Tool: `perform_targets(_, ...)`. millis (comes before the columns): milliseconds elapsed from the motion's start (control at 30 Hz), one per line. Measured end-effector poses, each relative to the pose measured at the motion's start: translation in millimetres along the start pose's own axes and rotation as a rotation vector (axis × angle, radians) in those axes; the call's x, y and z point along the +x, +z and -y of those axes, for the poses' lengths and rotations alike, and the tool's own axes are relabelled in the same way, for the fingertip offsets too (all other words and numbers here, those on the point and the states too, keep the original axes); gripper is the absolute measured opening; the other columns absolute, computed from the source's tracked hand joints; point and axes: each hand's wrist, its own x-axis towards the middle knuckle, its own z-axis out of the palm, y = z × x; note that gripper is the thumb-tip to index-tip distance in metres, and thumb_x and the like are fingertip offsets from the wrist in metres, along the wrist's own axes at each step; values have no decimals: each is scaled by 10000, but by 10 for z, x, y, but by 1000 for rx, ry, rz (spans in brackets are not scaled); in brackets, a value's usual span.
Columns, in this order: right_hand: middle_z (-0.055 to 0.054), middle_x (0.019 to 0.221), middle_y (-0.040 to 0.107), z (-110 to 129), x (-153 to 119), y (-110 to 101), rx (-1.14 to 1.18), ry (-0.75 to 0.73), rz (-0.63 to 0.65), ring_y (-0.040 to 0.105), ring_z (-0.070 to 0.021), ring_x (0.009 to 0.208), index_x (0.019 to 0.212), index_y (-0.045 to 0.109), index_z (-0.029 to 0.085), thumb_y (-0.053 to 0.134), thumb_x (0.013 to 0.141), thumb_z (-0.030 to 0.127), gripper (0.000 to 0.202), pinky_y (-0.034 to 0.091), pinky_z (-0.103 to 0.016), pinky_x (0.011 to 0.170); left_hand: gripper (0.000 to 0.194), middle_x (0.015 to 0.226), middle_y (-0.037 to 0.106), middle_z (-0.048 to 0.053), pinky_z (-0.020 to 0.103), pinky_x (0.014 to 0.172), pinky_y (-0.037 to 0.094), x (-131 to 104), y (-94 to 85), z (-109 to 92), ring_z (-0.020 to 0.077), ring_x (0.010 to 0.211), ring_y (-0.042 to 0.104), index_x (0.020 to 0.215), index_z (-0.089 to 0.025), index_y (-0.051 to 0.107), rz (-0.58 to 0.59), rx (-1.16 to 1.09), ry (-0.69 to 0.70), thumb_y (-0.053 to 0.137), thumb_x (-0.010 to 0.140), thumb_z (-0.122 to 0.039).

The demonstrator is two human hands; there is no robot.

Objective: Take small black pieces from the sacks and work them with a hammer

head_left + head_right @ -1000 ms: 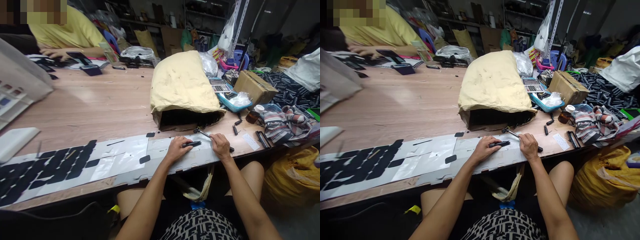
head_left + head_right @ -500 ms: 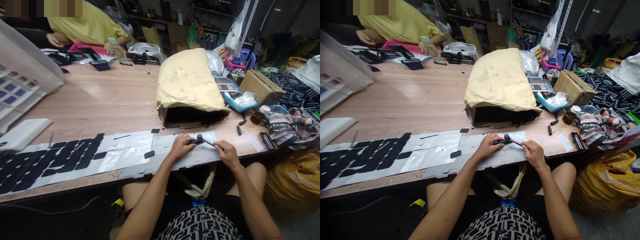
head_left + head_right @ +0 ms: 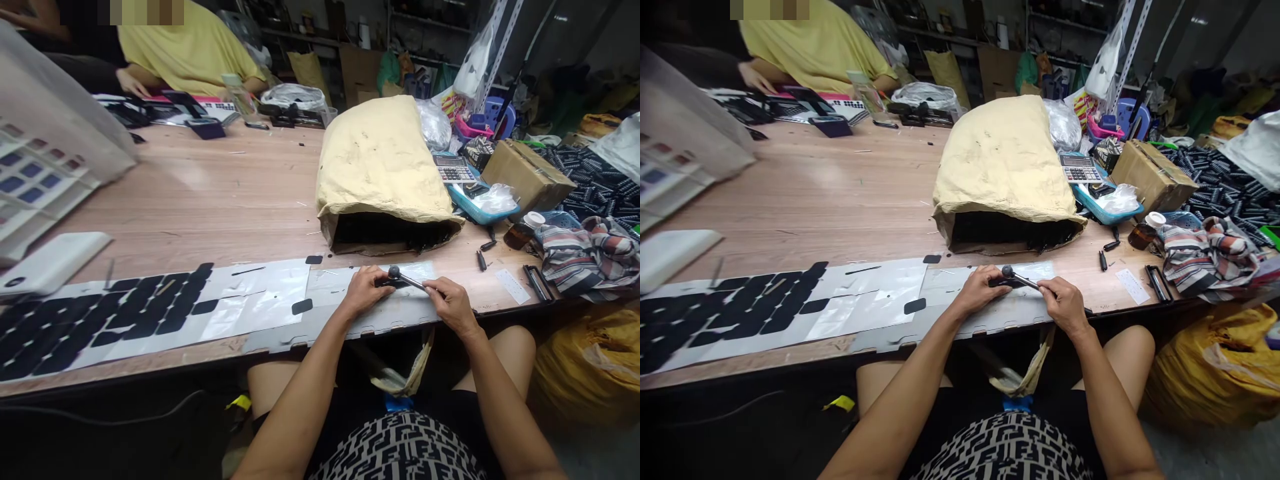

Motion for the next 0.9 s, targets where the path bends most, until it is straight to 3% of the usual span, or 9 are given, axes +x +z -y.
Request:
perform_targets(100, -32, 933, 736, -104, 73, -11, -69, 0, -56, 686, -185, 895, 1016, 763, 252, 568, 934, 244, 211, 524, -301, 809, 203, 922, 687, 16, 377, 885, 415, -8, 4, -11, 234, 960, 545, 985, -260, 771, -13, -16, -16, 747, 786, -296)
perform_targets(333, -35, 913, 712, -355, 170, 124, -313, -38, -113, 609, -213, 898, 976, 764, 259, 606, 904, 211, 181, 489, -334, 816, 190, 944, 695, 16, 390, 901, 427, -72, -55, -26, 239, 955, 538, 875, -264, 791, 36, -38, 56, 815, 691, -301)
perform_targets(600, -44, 924, 689, -382, 136, 168, -379, -64, -95, 560, -211, 888, 1022, 754, 266, 577, 940, 234, 198, 462, -335, 835, 190, 993, 687, 25, 424, 991, 429, -70, -110, 47, 246, 1009, 560, 810, -264, 798, 106, -98, 146, 874, 643, -312)
perform_targets(733, -43, 937, 687, -376, 129, 168, -394, -51, -82, 553, -209, 888, 1032, 747, 256, 580, 943, 239, 190, 453, -328, 829, 191, 1193, 657, 46, 480, 1111, 389, -300, -138, -29, 293, 1201, 534, 812, -294, 813, 216, -136, 199, 893, 638, -280)
perform_targets(900, -44, 935, 685, -360, 130, 169, -408, -54, -84, 545, -213, 884, 1030, 743, 250, 585, 938, 231, 185, 445, -328, 818, 267, 1500, 502, -4, 578, 1206, 254, -741, -26, -199, 370, 1446, 324, 820, -347, 818, 232, 20, 257, 908, 601, -224)
